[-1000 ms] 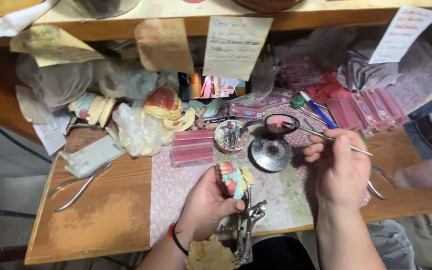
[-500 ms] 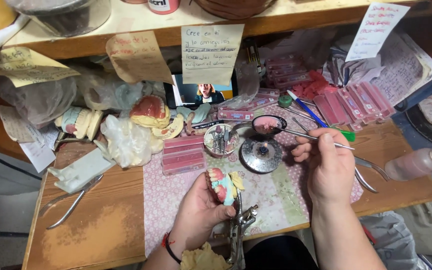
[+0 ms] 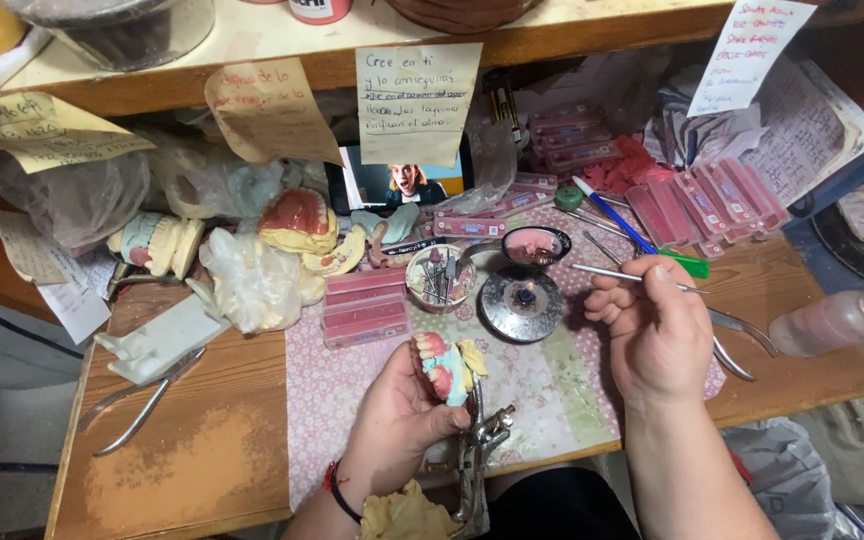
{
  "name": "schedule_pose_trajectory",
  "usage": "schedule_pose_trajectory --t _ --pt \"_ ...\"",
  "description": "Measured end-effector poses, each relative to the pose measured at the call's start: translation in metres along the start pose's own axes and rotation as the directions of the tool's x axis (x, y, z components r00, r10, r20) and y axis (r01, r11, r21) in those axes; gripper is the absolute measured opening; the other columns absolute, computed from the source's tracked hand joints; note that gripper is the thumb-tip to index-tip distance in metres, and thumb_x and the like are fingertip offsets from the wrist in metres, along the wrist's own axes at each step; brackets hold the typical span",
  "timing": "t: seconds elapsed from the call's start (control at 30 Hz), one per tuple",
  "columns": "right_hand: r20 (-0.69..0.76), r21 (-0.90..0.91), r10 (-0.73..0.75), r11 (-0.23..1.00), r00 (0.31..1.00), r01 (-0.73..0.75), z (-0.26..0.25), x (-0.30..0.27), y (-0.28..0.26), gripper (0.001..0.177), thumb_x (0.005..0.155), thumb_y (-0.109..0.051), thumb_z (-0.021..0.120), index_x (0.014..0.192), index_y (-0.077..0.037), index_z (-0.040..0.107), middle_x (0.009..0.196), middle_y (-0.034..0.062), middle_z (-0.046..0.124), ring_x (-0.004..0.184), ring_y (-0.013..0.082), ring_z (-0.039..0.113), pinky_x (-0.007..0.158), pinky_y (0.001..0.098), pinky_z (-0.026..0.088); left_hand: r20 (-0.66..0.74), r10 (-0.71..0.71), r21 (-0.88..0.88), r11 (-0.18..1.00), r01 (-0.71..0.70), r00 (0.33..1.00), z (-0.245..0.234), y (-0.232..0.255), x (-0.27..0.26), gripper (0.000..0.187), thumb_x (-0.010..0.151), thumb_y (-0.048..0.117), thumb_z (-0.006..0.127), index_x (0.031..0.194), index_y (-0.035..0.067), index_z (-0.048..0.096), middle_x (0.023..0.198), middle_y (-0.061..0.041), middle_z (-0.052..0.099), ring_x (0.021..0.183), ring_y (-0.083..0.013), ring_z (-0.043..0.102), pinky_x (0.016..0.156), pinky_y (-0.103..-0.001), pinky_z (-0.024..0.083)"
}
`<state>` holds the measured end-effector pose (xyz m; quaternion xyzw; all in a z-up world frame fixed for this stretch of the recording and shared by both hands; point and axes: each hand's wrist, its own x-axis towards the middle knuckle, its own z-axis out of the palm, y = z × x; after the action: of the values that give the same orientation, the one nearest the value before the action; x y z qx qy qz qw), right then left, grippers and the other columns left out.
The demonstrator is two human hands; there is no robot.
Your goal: Refining the contours and surface of a dental prosthesis using a hand carving tool at a laboratory bench.
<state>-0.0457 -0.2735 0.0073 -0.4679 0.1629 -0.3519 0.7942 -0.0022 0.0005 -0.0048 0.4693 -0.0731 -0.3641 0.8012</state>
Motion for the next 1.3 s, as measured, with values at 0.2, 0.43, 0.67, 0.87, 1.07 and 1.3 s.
schedule_pose_trajectory --t 0.2,0.43,0.67,0.87,1.07,1.3 --pt "-0.004 -0.025 0.081 0.996 0.997 -0.081 -0.003 0.001 0.006 0.017 0.100 -0.017 0.055 0.096 -0.002 0.061 0.075 0.0226 0.070 0.051 0.0274 0.065 0.048 0.0305 0.054 0.022 0.136 0.068 0.988 -0.137 0.990 -0.007 -0.014 0.007 0.074 0.070 0.023 0.094 0.128 0.003 0.054 0.093 -0.003 0.053 0.088 -0.0139 0.055 0.081 -0.026 0.050" --pt "0.265 0.161 -0.052 0.987 0.963 0.009 0.023 -0.033 -0.005 0.021 0.105 -0.018 0.056 0.094 -0.001 0.063 0.074 0.0186 0.067 0.053 0.0241 0.065 0.046 0.0287 0.056 -0.004 0.030 0.116 0.993 -0.030 1.000 0.003 0.004 0.002 0.092 0.061 0.033 0.092 0.137 0.000 0.051 0.117 -0.012 0.071 0.109 -0.0219 0.070 0.092 -0.033 0.059" --pt "0.432 0.194 -0.177 0.976 0.884 0.101 0.056 -0.079 -0.012 0.021 0.103 -0.019 0.055 0.094 0.000 0.057 0.075 0.0249 0.064 0.058 0.0288 0.065 0.060 0.0360 0.055 0.040 0.049 0.115 0.992 -0.053 0.998 0.007 0.010 -0.001 0.081 0.066 0.030 0.091 0.132 0.002 0.053 0.110 -0.007 0.064 0.103 -0.0190 0.064 0.092 -0.033 0.058" --pt "0.442 0.177 -0.176 0.978 0.879 0.107 0.061 -0.085 -0.007 0.019 0.101 -0.019 0.058 0.094 -0.001 0.059 0.073 0.0238 0.064 0.060 0.0283 0.065 0.066 0.0412 0.057 0.076 0.061 0.073 0.995 -0.067 0.995 0.003 0.005 0.003 0.085 0.067 0.027 0.091 0.136 0.000 0.049 0.127 -0.016 0.070 0.118 -0.0254 0.069 0.102 -0.040 0.059" --pt "0.475 0.121 -0.196 0.980 0.858 0.157 0.060 -0.088 -0.011 0.018 0.101 -0.020 0.059 0.097 -0.003 0.059 0.079 0.0223 0.065 0.066 0.0284 0.067 0.065 0.0400 0.058 0.102 0.078 0.039 0.996 -0.082 0.992 0.001 0.000 0.005 0.085 0.067 0.024 0.091 0.136 -0.001 0.048 0.128 -0.017 0.069 0.117 -0.0241 0.068 0.101 -0.038 0.058" --pt "0.537 0.053 -0.257 0.961 0.803 0.273 0.050 -0.086 -0.011 0.018 0.101 -0.022 0.059 0.097 -0.005 0.059 0.086 0.0200 0.068 0.066 0.0266 0.069 0.065 0.0361 0.061 0.065 0.041 0.100 0.994 -0.048 0.997 0.000 0.001 0.004 0.084 0.065 0.025 0.091 0.135 0.001 0.051 0.124 -0.016 0.072 0.112 -0.0233 0.071 0.098 -0.037 0.060"
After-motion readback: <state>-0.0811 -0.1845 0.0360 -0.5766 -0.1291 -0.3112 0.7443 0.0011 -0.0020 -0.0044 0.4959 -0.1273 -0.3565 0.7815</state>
